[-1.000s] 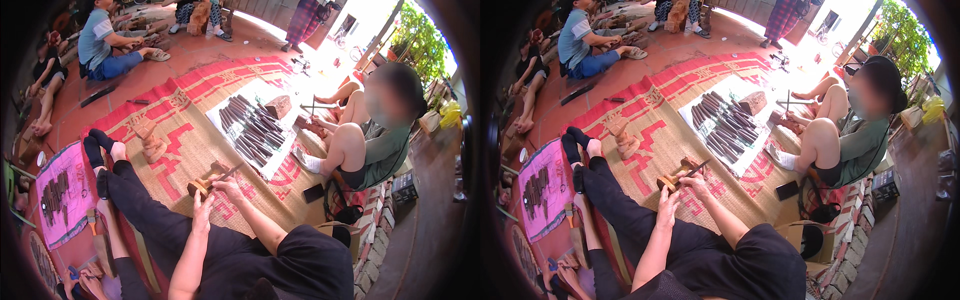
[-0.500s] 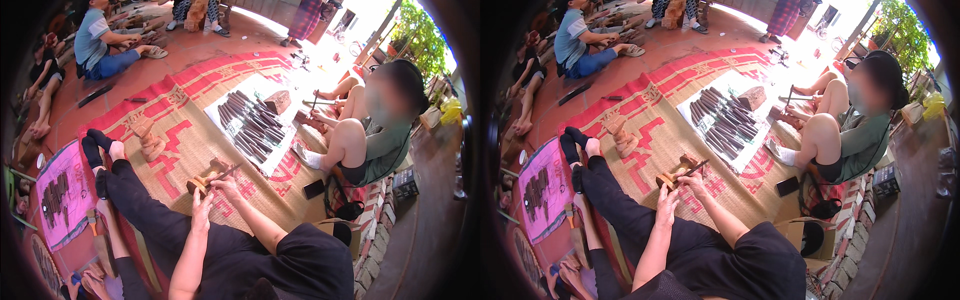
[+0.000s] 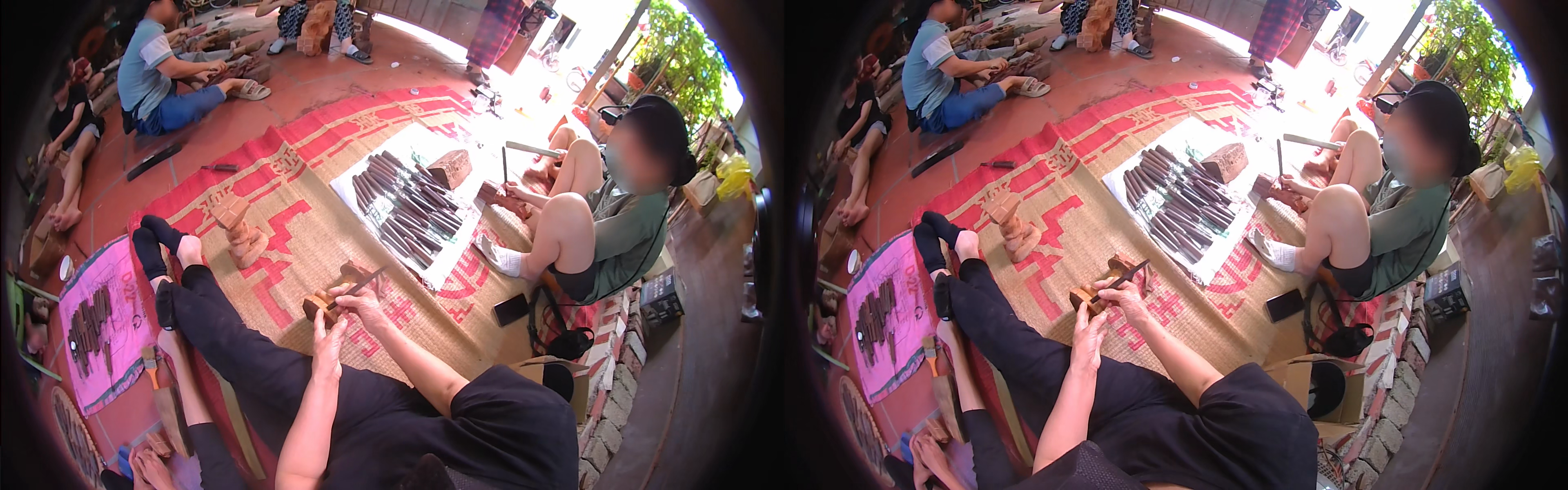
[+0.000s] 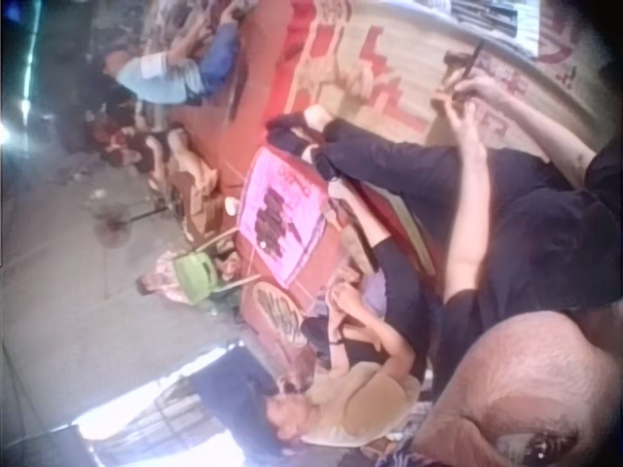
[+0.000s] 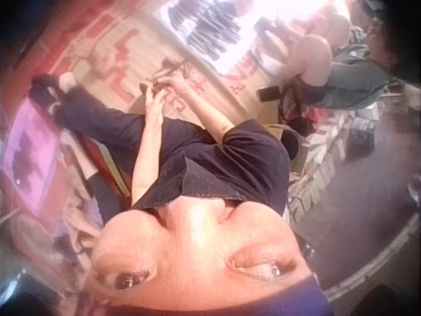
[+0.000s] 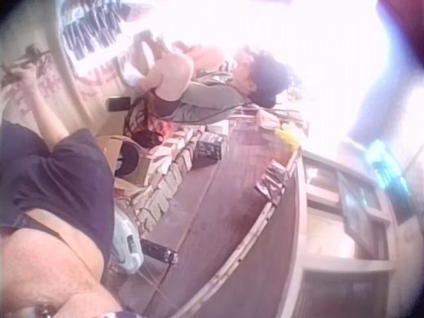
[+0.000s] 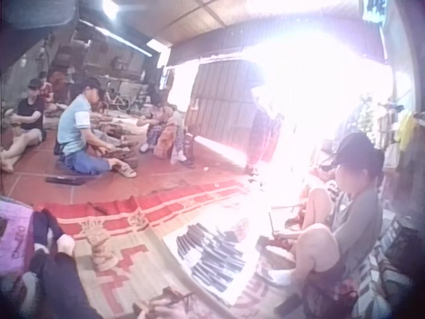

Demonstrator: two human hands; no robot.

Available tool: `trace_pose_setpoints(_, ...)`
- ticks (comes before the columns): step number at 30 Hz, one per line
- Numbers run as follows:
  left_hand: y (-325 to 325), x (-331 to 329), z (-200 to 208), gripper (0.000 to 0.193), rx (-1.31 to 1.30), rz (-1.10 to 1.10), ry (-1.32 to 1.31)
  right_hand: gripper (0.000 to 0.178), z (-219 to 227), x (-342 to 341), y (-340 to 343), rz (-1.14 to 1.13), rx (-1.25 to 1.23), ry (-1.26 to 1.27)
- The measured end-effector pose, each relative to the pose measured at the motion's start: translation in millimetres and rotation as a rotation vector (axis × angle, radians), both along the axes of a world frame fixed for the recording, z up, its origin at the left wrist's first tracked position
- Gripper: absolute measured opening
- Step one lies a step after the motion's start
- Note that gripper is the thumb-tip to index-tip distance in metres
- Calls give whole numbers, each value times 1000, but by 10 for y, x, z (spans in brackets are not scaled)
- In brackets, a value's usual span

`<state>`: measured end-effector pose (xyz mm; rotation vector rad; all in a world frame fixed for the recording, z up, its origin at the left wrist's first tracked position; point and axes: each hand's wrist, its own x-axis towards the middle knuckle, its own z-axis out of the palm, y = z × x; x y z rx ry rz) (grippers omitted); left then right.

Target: The person sits on a mat and uses a knife to carve a small wooden object. They hold the wood in their left hand and the knife in their right, repeatedly shaping the piece. Other people are seated nearby doing similar work.

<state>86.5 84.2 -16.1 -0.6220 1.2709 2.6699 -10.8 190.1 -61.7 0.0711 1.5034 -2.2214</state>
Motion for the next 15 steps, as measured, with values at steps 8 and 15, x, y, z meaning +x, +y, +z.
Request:
trace_pose_setpoints(8,-4,-4,0,80,-11,-3,-9,19,-110,-54,8,-40,28,5)
trace_pose_setpoints(15,-18,3,-67,81,9,-10,23,20,5,-48,-66,-45,61,35)
